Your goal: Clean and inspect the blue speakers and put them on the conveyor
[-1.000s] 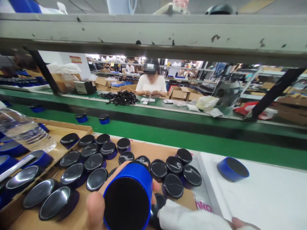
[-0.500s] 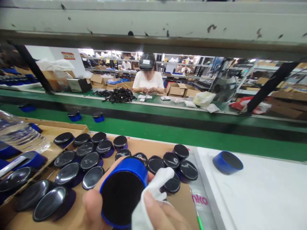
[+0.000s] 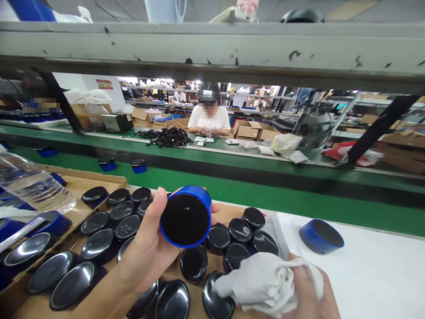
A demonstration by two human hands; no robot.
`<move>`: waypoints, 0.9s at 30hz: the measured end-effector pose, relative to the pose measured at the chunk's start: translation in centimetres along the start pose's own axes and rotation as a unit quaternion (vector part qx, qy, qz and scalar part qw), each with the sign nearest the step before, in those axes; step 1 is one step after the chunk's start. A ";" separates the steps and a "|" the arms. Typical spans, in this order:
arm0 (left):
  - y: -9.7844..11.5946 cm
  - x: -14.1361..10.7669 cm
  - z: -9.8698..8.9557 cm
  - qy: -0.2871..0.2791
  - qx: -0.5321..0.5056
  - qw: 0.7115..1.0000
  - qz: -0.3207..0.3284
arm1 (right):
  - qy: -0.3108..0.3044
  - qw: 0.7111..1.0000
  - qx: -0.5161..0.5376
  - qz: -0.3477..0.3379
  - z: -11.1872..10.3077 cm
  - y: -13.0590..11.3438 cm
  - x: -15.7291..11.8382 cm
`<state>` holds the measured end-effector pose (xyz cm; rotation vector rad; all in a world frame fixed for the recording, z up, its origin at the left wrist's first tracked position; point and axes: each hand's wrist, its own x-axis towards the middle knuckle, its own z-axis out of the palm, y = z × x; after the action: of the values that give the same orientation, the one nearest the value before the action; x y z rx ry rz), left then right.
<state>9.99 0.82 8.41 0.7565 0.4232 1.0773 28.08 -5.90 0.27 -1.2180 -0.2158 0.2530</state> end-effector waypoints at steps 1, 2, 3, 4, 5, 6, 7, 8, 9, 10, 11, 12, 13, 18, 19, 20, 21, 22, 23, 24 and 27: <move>0.0 -0.1 0.2 -0.008 0.014 1.000 -0.005 | 0.014 1.000 0.013 0.021 0.1 0.0 0.4; -0.1 -0.2 0.3 -0.015 0.031 0.999 -0.011 | 0.021 0.999 0.019 0.035 0.2 0.2 0.7; -0.1 -0.3 0.4 -0.024 0.043 0.999 -0.016 | 0.024 0.999 0.021 0.045 0.2 0.4 0.8; -0.2 -0.4 0.5 -0.036 0.049 0.998 -0.019 | 0.025 0.998 0.019 0.048 0.1 0.6 0.9; -0.2 -0.5 0.6 -0.049 0.051 0.997 -0.020 | 0.023 0.999 0.014 0.045 -0.1 0.8 0.8; -0.3 -0.5 0.7 -0.060 0.052 0.997 -0.022 | 0.020 0.999 0.011 0.036 -0.2 1.0 0.6; -0.3 -0.5 0.9 -0.065 0.054 0.996 -0.026 | 0.015 1.000 0.008 0.023 -0.3 1.2 0.2; -0.4 -0.5 1.1 -0.061 0.060 0.996 -0.035 | 0.009 1.000 0.007 0.007 -0.4 1.4 -0.1; -0.4 -0.3 1.3 -0.047 0.069 0.995 -0.045 | 0.002 1.000 0.006 -0.009 -0.5 1.5 -0.5; -0.4 0.1 1.6 -0.022 0.093 0.994 -0.047 | -0.006 1.000 0.006 -0.024 -0.6 1.6 -0.8; -0.5 0.8 1.8 0.008 0.131 0.991 -0.037 | -0.012 0.999 0.005 -0.037 -0.6 1.7 -1.0; -0.6 1.9 1.9 0.035 0.178 0.983 -0.020 | -0.019 0.999 0.004 -0.050 -0.6 1.8 -1.1; -0.7 3.3 1.8 0.063 0.239 0.969 0.005 | -0.026 0.998 0.002 -0.059 -0.6 2.0 -1.2; -2.0 12.9 -2.2 0.129 0.493 0.857 0.076 | -0.056 0.994 -0.004 -0.094 -0.7 2.9 -1.1; -2.4 14.5 -3.6 0.133 0.552 0.818 0.092 | -0.058 0.993 -0.006 -0.100 -0.7 3.1 -1.1; -2.7 15.7 -5.1 0.129 0.604 0.780 0.104 | -0.059 0.993 -0.009 -0.106 -0.7 3.2 -1.2; -2.9 16.7 -6.5 0.115 0.648 0.745 0.106 | -0.060 0.992 -0.012 -0.110 -0.6 3.2 -1.4; -3.1 17.4 -7.7 0.102 0.687 0.711 0.107 | -0.061 0.992 -0.014 -0.113 -0.5 3.2 -1.6; -3.4 17.8 -8.7 0.096 0.720 0.679 0.104 | -0.059 0.991 -0.015 -0.115 -0.3 3.1 -1.8; -3.6 18.2 -9.3 0.095 0.748 0.649 0.100 | -0.056 0.992 -0.016 -0.114 0.0 2.9 -2.2; -5.0 19.2 -8.2 0.079 0.807 0.577 0.101 | -0.027 0.994 -0.012 -0.106 1.0 2.2 -3.4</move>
<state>16.07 19.61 0.00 2.3786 1.5958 0.6941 24.39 -5.34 -1.53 -1.2017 -0.3931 0.0984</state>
